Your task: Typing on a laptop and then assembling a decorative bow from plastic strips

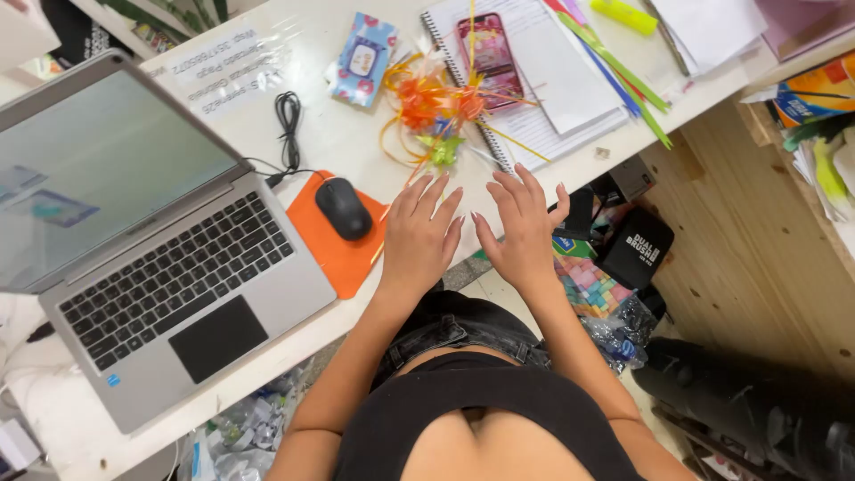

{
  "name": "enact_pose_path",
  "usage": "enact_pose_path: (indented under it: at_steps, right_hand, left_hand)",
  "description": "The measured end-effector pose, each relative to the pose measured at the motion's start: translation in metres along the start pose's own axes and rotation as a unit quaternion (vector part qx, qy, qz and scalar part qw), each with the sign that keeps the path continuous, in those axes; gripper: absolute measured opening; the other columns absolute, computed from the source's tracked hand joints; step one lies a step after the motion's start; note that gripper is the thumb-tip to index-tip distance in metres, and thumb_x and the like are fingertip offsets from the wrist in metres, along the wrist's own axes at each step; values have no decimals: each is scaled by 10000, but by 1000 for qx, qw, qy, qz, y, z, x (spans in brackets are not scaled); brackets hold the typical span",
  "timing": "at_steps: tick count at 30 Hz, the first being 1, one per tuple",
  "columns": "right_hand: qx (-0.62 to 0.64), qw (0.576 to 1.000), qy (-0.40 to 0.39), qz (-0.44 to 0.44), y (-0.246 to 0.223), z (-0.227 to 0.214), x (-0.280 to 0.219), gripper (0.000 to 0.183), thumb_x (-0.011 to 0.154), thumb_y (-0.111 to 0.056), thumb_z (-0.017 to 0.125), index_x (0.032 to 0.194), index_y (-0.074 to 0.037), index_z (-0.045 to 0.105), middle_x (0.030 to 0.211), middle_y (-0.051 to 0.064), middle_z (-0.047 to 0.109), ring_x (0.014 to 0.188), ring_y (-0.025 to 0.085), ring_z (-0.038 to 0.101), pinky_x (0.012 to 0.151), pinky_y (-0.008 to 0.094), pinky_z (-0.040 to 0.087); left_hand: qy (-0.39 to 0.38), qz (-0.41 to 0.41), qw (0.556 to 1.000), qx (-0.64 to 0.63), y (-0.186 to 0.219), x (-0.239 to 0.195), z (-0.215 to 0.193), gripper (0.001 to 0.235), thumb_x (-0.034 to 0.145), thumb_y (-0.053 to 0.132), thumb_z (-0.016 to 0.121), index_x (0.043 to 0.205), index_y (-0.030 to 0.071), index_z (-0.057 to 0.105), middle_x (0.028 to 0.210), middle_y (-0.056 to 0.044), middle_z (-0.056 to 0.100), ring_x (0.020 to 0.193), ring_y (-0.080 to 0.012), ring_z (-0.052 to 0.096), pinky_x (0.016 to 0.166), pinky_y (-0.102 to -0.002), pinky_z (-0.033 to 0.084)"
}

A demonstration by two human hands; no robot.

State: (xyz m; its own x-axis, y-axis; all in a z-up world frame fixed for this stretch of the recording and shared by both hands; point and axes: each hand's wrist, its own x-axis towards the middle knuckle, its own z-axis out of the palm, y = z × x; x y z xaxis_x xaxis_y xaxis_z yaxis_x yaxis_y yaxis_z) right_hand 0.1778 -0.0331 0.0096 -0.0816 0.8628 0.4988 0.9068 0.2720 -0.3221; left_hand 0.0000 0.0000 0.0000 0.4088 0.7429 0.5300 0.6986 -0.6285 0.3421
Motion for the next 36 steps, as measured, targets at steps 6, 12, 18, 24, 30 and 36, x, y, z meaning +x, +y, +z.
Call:
enact_pose_path:
  at_steps: [6, 12, 18, 24, 30, 36]
  right_hand:
    - [3, 999, -3, 40, 8, -8, -5, 349, 986, -237, 714, 1281, -78, 617, 1353, 109, 604, 1408, 358, 472, 1103, 661, 98]
    - [-11, 998, -3, 58, 8, -8, -7, 352, 965, -207, 719, 1291, -112, 629, 1362, 88, 599, 1410, 338, 466, 1101, 654, 107]
    - [-21, 997, 5, 79, 2, 2, 0, 372, 929, -190, 727, 1287, -137, 637, 1381, 69, 601, 1416, 320, 465, 1105, 641, 114]
    - [-13, 995, 6, 97, 11, 8, 7, 344, 960, -187, 699, 1295, -137, 638, 1373, 75, 603, 1410, 331, 469, 1103, 658, 115]
    - [-30, 994, 12, 103, 57, 4, 24, 363, 957, -202, 702, 1307, -133, 630, 1392, 71, 593, 1415, 321, 461, 1109, 647, 107]
    - [-50, 994, -3, 95, 141, -1, 50, 373, 990, -242, 676, 1339, -126, 618, 1398, 73, 581, 1417, 309, 449, 1117, 640, 119]
  left_hand:
    - [-16, 29, 999, -15, 11, 16, 13, 370, 939, 236, 684, 1288, 116, 678, 1332, -132, 635, 1315, -343, 548, 1065, -501, 452]
    - [-16, 61, 998, -29, 11, 33, 13, 389, 937, 240, 682, 1307, 122, 671, 1351, -137, 626, 1318, -351, 548, 1073, -498, 442]
    - [-37, 71, 996, -46, 1, 36, 8, 372, 939, 232, 686, 1294, 124, 679, 1348, -134, 632, 1316, -348, 556, 1069, -490, 445]
    - [-54, 63, 995, -46, -5, 44, 14, 370, 943, 236, 680, 1297, 128, 676, 1344, -135, 632, 1314, -351, 556, 1068, -494, 441]
    - [-54, 74, 995, -34, 8, 73, 41, 364, 932, 251, 696, 1279, 143, 681, 1336, -119, 639, 1324, -340, 551, 1075, -486, 438]
    - [-54, 53, 997, -24, 36, 130, 92, 378, 932, 251, 696, 1293, 143, 676, 1354, -125, 629, 1347, -334, 525, 1095, -486, 416]
